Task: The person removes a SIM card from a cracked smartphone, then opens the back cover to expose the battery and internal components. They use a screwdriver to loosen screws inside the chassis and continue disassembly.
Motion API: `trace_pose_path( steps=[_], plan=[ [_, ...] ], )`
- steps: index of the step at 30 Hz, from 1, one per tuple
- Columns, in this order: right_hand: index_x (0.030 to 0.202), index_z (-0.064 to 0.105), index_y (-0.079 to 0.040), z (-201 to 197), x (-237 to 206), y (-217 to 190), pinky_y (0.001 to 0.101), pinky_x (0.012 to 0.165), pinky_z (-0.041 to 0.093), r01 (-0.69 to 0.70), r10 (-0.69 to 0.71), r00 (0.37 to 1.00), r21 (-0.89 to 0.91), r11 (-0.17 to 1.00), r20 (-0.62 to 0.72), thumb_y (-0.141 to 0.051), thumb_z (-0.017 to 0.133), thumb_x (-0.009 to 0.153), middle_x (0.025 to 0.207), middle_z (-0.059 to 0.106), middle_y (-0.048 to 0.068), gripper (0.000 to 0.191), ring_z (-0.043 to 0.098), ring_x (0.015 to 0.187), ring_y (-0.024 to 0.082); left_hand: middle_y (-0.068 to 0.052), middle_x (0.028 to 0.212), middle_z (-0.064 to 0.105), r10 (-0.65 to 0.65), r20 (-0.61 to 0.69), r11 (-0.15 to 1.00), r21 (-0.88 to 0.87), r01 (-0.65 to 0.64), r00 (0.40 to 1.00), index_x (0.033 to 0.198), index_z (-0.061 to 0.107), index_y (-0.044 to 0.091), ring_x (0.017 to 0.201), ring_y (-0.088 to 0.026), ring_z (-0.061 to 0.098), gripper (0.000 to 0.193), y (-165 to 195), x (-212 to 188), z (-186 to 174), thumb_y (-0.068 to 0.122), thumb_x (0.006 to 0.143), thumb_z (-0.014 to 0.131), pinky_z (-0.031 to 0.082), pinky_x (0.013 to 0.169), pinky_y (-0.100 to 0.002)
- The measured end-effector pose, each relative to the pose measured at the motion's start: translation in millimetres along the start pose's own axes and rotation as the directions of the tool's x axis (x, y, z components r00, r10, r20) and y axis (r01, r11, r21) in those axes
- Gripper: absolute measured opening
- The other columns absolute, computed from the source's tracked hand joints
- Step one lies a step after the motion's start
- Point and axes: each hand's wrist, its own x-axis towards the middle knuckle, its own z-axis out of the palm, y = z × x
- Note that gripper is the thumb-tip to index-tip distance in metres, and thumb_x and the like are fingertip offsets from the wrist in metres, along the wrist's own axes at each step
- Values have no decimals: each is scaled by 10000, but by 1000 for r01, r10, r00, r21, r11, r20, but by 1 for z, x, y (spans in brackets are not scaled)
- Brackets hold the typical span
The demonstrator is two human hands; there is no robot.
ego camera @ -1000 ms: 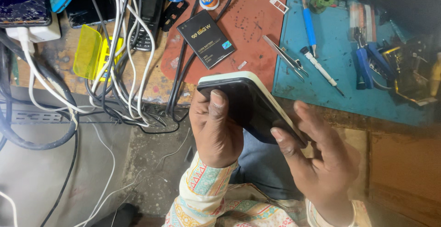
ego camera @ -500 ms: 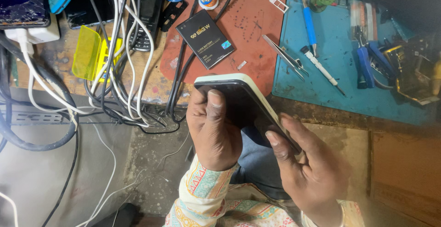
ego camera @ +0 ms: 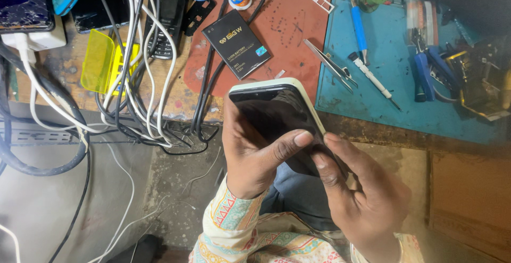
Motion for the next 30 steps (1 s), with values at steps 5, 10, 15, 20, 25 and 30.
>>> trace_pose_path(
  steps=[5,10,15,20,25,30],
  plan=[
    [1247,680,-34,0,-1,2,223,827,604,14,-14,1000,13,1000,7,-25,807,913,1158,762,113,358,767,1032,162,-112,1159,666,-1,8,1000,-3,1,1000,1370,478,10,1051,-179,681,667,-2,0,-1,-100,828,850,582,982,-339],
    [1249,642,-21,2,-3,5,246,913,601,-67,68,998,134,989,-6,-16,791,932,1186,753,112,351,747,1060,156,-106,1181,663,8,16,1000,10,-8,1000,1367,472,16,1086,-176,676,672,-3,0,-1,-91,824,853,579,993,-337],
    [1217,655,-20,0,-3,4,243,864,613,-79,79,997,118,990,6,1,797,896,1141,764,119,352,758,1043,156,-112,1149,673,8,40,1000,22,-9,999,1370,472,15,1011,-172,688,654,-2,0,-2,-88,845,849,585,981,-342],
    [1216,661,-12,0,-3,2,242,859,618,-96,95,995,81,992,13,17,790,896,1141,764,126,346,760,1028,152,-109,1187,671,-16,19,1000,-5,16,1000,1363,469,13,1038,-185,692,661,-2,1,-1,-83,827,845,588,965,-344],
    [1240,639,-10,2,-5,4,255,919,621,-114,116,993,206,972,4,30,776,915,1177,749,126,355,742,1074,147,-112,1150,674,4,36,1000,23,-4,999,1375,468,12,1007,-172,692,662,-2,0,-1,-82,842,849,585,968,-336],
    [1239,635,-9,2,-8,6,257,928,619,-106,107,994,206,973,4,41,781,909,1168,750,133,364,742,1070,150,-117,1171,662,-6,36,1000,18,5,999,1391,459,17,1035,-185,688,690,-2,0,-3,-64,835,860,585,992,-354]
  ],
)
